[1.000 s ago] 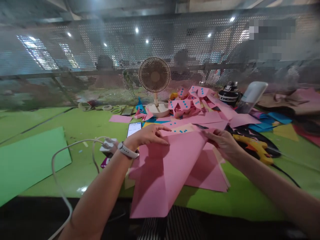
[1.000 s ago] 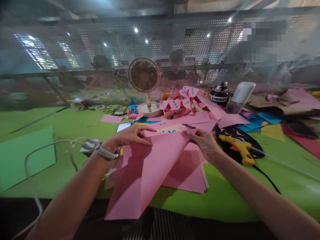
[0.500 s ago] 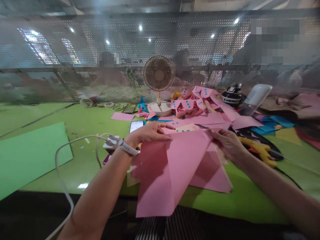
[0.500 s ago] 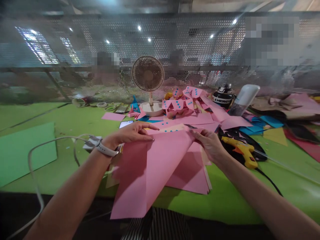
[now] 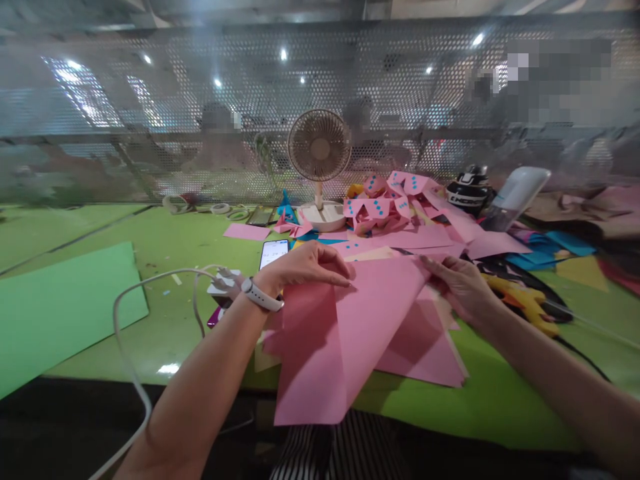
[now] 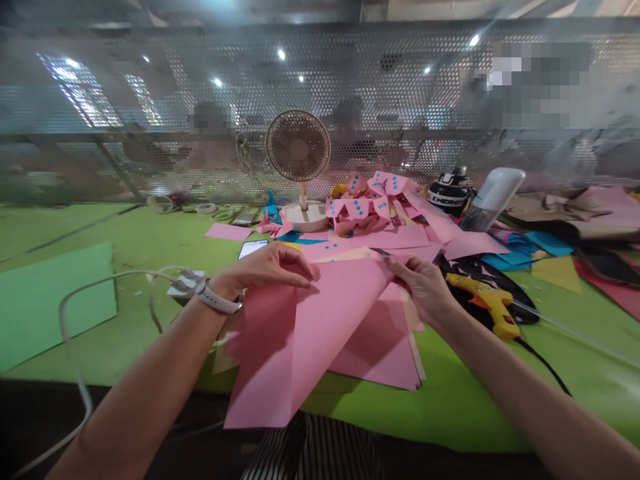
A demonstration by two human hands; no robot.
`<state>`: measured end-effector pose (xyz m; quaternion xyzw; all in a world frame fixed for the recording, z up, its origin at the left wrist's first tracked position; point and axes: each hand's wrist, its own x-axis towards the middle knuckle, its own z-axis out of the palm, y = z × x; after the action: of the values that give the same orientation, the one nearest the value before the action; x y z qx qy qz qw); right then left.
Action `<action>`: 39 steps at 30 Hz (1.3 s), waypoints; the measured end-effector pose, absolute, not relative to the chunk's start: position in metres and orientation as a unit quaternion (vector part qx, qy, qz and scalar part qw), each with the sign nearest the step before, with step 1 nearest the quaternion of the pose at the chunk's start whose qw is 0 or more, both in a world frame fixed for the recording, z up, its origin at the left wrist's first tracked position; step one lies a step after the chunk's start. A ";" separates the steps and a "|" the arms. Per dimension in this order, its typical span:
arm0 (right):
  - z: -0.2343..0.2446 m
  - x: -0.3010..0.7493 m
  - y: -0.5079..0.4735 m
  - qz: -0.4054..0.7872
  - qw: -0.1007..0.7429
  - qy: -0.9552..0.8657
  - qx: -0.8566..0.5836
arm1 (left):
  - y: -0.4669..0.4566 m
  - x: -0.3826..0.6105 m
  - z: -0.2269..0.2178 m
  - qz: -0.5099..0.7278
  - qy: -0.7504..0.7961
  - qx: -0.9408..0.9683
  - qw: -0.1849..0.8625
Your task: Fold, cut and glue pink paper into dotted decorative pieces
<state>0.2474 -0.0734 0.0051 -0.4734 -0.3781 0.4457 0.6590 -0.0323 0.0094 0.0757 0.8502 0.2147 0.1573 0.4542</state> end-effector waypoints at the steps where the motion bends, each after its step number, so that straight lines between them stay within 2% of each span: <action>1: 0.005 0.247 -0.074 0.448 0.659 -0.375 -0.473 | 0.009 -0.031 0.075 0.170 0.223 0.851 0.444; 17: 0.001 0.250 -0.071 0.450 0.665 -0.363 -0.472 | 0.013 -0.031 0.072 0.149 0.261 0.857 0.419; 39: 0.016 0.252 -0.067 0.466 0.696 -0.374 -0.399 | 0.031 -0.027 0.062 0.106 0.305 0.830 0.455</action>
<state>0.2515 -0.0674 0.0163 -0.3991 -0.3743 0.4656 0.6956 -0.0275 0.0309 0.0619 0.8298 0.3053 0.1056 0.4550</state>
